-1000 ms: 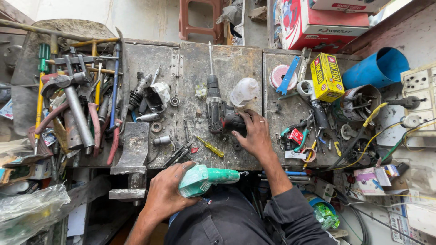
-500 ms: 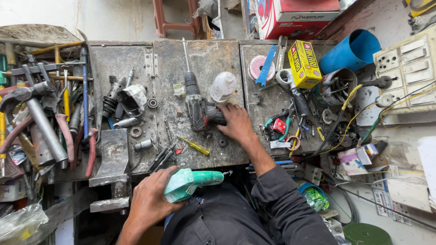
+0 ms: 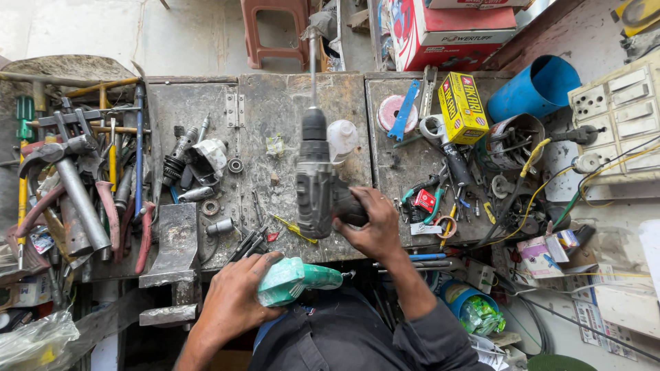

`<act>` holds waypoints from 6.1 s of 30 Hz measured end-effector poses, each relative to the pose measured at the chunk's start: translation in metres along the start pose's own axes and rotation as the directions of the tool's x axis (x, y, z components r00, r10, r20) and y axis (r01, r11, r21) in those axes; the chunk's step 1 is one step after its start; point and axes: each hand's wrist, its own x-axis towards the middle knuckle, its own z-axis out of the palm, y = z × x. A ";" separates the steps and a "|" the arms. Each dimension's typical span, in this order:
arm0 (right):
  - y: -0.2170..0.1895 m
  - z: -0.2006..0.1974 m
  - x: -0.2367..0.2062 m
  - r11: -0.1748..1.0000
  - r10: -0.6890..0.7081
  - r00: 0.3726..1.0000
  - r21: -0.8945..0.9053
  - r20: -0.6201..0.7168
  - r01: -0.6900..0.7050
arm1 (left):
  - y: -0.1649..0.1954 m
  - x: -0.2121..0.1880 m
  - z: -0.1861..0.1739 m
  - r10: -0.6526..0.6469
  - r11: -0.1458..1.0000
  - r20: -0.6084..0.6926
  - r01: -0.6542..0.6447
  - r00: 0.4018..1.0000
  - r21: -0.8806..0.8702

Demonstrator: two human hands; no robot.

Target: The person sits at a cluttered workbench and works on a small green power tool, turning and fitting small metal parts by hand, picking up fasteners and components from the bench, and using a cordless drill on the tool near the end. The person handles the tool body, a chuck-like part, and small hardware while assembling or repairing it.

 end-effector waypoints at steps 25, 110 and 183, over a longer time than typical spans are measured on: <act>0.063 -0.035 -0.042 0.887 0.240 0.960 -0.436 0.144 -0.156 | 0.009 0.048 -0.019 0.101 0.842 0.551 -0.366 0.829 0.396; -0.020 0.056 0.047 0.997 0.079 0.919 -0.039 0.387 -0.069 | -0.029 0.026 -0.016 0.114 0.894 0.437 -0.284 0.892 0.346; 0.023 -0.008 0.001 0.917 0.287 0.952 -0.258 -0.109 -0.305 | -0.054 0.018 0.093 -0.401 0.834 -0.392 0.153 0.828 -0.530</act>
